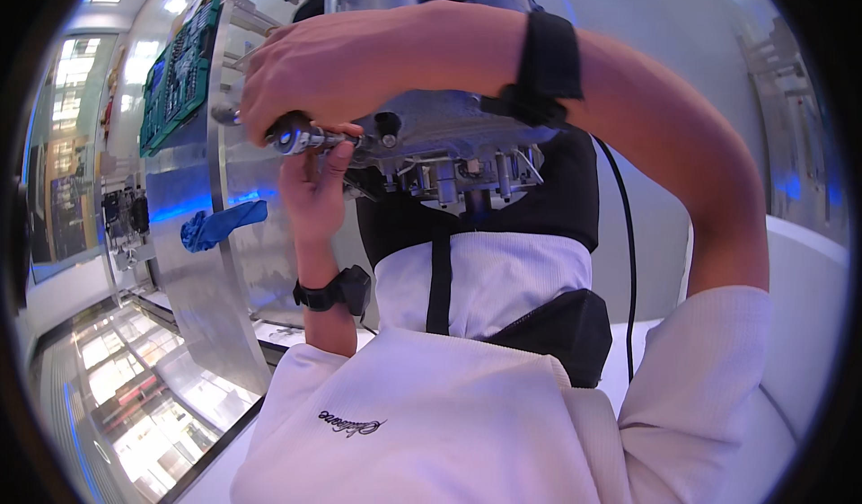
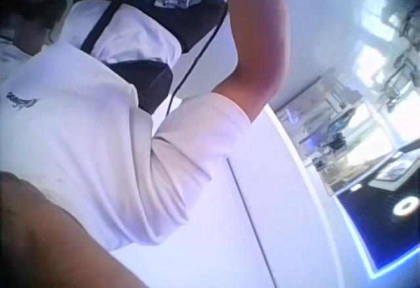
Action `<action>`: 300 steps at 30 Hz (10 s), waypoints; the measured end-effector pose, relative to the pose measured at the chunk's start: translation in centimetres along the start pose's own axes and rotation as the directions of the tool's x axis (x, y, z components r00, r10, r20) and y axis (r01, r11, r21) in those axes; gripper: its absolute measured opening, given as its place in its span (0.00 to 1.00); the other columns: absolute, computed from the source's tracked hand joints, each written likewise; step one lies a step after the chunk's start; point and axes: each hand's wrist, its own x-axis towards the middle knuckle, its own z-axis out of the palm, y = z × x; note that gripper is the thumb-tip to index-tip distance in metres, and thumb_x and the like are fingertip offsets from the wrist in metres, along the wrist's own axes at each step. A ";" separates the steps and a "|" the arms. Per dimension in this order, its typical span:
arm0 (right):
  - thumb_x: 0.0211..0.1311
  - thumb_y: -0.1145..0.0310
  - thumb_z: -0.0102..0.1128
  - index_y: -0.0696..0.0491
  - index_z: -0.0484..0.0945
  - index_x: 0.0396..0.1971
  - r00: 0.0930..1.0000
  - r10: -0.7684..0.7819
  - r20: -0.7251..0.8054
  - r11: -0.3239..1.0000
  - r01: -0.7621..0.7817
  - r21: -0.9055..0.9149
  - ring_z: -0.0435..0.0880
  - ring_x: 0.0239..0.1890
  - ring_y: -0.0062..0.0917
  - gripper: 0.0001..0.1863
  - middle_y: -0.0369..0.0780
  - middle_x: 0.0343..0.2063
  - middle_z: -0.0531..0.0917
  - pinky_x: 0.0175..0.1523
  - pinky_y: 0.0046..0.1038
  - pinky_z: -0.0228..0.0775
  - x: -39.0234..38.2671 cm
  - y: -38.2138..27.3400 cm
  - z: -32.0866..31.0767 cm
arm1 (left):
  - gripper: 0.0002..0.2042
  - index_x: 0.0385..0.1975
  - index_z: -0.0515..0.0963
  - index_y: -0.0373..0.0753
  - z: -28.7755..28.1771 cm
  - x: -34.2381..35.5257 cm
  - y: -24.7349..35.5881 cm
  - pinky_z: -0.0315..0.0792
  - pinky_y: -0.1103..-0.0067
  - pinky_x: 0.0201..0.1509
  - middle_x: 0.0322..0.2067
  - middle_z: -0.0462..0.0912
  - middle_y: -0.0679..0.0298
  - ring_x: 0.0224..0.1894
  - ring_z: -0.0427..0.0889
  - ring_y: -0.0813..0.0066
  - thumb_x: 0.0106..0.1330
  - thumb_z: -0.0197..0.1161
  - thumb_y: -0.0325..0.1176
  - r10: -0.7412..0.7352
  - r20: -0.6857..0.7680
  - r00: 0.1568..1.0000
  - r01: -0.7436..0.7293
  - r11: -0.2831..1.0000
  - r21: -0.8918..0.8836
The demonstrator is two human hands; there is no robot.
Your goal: Using a socket wrench to remove or tighten bolts on an engine block valve cover.
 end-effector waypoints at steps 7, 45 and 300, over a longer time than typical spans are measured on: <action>0.49 0.68 0.65 0.50 0.77 0.40 0.990 0.139 -0.022 0.961 -0.140 -0.237 0.77 0.47 0.34 0.15 0.36 0.39 0.81 0.59 0.34 0.65 -2.5 -0.8 -1.9 | 0.06 0.36 0.74 0.34 0.8 0.2 -1.3 0.69 0.82 0.38 0.30 0.77 0.67 0.33 0.74 0.80 0.66 0.58 0.31 -0.027 0.027 0.999 0.031 0.988 -0.149; 0.72 0.60 0.38 0.61 0.65 0.54 0.499 0.692 0.521 -0.576 -0.054 0.816 0.63 0.11 0.16 0.21 0.42 0.28 0.78 0.17 0.17 0.54 -4.3 -12.2 -5.7 | 0.10 0.39 0.78 0.35 0.7 2.6 3.9 0.72 0.78 0.38 0.30 0.80 0.60 0.32 0.78 0.69 0.58 0.66 0.27 0.165 0.000 0.986 -0.165 0.982 -0.090; 0.46 0.65 0.70 0.57 0.81 0.41 0.649 0.601 -0.467 0.554 -0.759 -0.343 0.82 0.29 0.31 0.20 0.42 0.31 0.82 0.34 0.26 0.73 -12.4 -12.9 -3.8 | 0.24 0.45 0.68 0.30 2.6 3.4 2.0 0.54 0.81 0.21 0.15 0.68 0.63 0.15 0.60 0.80 0.65 0.44 0.48 -0.201 0.082 0.976 0.196 0.652 -0.732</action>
